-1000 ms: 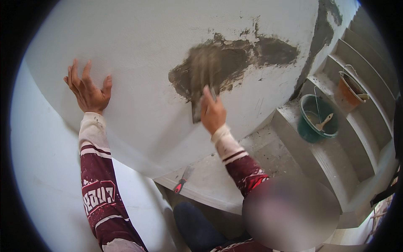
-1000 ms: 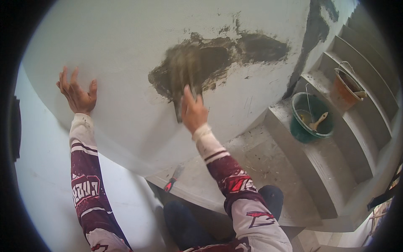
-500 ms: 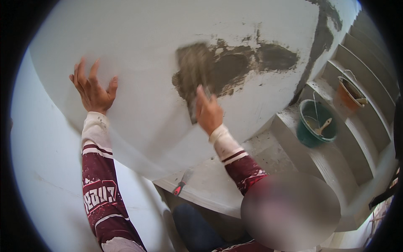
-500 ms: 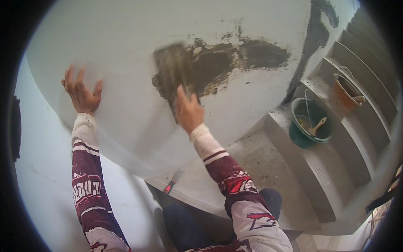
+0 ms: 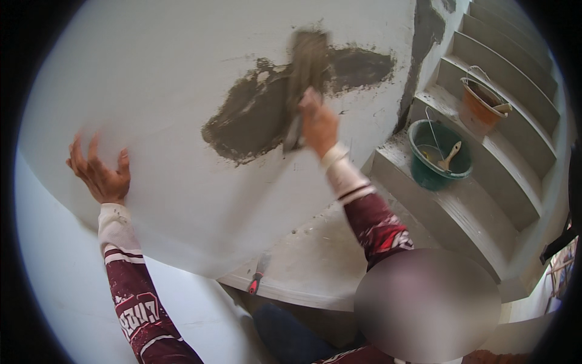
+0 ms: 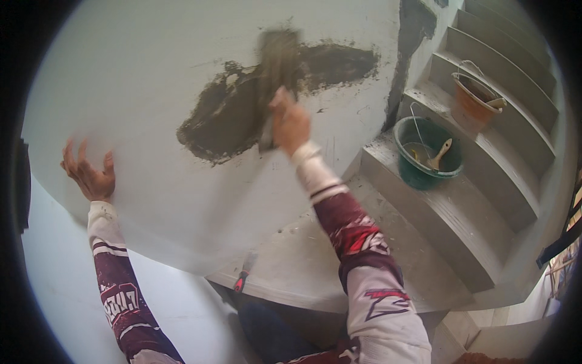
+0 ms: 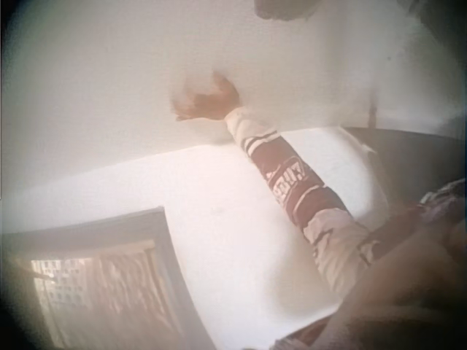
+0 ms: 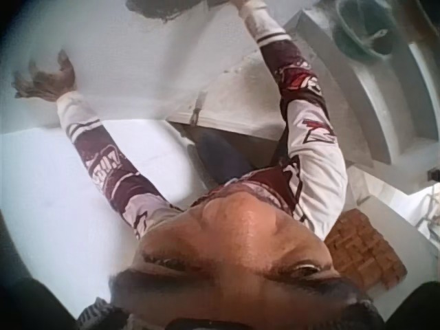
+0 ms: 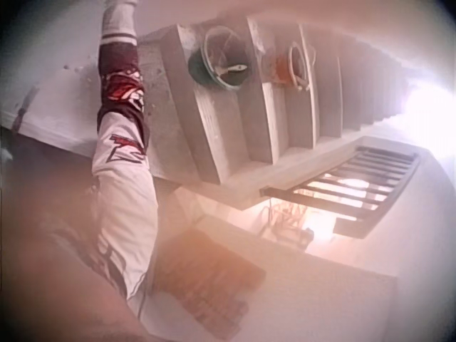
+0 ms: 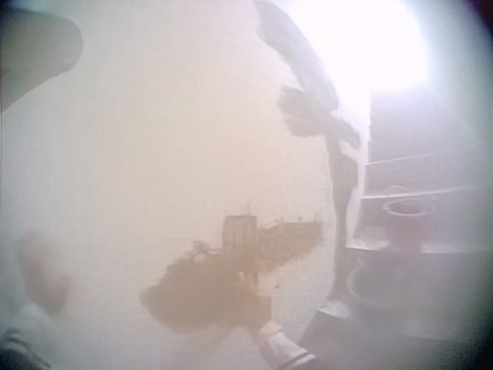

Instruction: The person applies plaster to a white wall using a trowel and a smaller hand tool. They repeatedly scoop plaster from a bucket placed on the stairs and spread it onto the wall surface, smoothing the material to cover patches.

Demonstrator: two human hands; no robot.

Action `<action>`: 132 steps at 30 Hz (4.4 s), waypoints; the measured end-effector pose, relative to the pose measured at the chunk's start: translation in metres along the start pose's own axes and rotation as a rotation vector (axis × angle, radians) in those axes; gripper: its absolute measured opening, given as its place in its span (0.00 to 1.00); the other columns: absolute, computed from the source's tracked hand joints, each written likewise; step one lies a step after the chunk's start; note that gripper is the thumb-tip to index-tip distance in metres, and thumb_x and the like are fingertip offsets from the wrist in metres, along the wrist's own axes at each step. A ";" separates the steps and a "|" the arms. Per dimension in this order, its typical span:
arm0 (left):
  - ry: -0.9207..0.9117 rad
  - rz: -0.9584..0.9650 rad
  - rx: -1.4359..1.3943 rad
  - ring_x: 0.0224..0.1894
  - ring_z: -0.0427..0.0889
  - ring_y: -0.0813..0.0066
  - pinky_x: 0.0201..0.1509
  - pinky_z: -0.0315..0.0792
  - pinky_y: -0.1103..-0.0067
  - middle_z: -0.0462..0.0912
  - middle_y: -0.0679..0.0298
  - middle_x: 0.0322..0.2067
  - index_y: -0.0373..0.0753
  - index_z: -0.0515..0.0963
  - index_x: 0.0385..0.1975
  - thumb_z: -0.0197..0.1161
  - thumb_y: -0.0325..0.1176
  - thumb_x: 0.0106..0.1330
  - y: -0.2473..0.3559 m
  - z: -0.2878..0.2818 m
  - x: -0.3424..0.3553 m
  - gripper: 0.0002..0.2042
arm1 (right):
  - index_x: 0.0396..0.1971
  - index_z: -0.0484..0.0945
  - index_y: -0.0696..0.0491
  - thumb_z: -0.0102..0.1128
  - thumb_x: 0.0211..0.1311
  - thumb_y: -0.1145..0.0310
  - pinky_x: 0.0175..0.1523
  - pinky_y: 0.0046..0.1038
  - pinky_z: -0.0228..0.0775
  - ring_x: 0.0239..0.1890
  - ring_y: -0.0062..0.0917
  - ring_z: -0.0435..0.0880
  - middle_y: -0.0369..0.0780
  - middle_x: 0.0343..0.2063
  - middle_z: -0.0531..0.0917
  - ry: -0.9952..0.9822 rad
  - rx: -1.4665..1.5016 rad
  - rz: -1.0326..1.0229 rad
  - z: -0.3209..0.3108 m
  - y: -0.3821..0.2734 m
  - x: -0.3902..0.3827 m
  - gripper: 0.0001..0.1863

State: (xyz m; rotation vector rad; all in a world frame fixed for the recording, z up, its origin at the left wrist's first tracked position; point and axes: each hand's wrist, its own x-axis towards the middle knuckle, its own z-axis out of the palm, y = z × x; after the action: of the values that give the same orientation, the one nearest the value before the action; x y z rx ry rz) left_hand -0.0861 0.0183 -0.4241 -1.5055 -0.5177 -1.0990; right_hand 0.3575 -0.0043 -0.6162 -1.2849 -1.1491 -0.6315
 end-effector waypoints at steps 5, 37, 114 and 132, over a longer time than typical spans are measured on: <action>-0.034 -0.001 -0.018 0.72 0.49 0.51 0.74 0.42 0.50 0.55 0.55 0.68 0.49 0.59 0.65 0.55 0.53 0.69 0.008 0.000 -0.004 0.28 | 0.54 0.80 0.47 0.55 0.68 0.58 0.50 0.35 0.77 0.47 0.43 0.84 0.44 0.49 0.84 -0.017 -0.082 0.078 -0.031 0.074 0.011 0.18; -0.031 0.054 -0.006 0.72 0.52 0.50 0.73 0.41 0.47 0.56 0.54 0.69 0.48 0.60 0.66 0.57 0.49 0.68 0.008 0.003 0.005 0.29 | 0.43 0.84 0.52 0.49 0.71 0.53 0.50 0.38 0.75 0.45 0.44 0.84 0.48 0.41 0.86 0.145 0.052 0.275 -0.062 0.117 0.124 0.20; -0.053 0.004 -0.027 0.72 0.50 0.50 0.74 0.40 0.48 0.54 0.55 0.69 0.50 0.58 0.66 0.52 0.54 0.69 0.012 -0.004 0.005 0.29 | 0.54 0.77 0.63 0.53 0.70 0.61 0.21 0.28 0.71 0.14 0.23 0.78 0.42 0.20 0.81 -0.242 0.598 0.908 -0.102 0.041 -0.038 0.22; -0.091 0.001 -0.025 0.72 0.50 0.51 0.74 0.39 0.48 0.54 0.55 0.69 0.50 0.58 0.66 0.51 0.53 0.70 0.014 -0.005 0.000 0.28 | 0.48 0.78 0.61 0.52 0.71 0.59 0.18 0.29 0.69 0.14 0.23 0.77 0.40 0.19 0.79 -0.272 0.572 0.921 -0.106 0.040 -0.065 0.20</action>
State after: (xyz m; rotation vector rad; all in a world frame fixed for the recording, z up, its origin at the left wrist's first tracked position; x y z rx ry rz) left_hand -0.0763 0.0102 -0.4325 -1.5830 -0.5681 -1.0435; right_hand 0.4018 -0.1097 -0.6793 -1.2350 -0.7319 0.5317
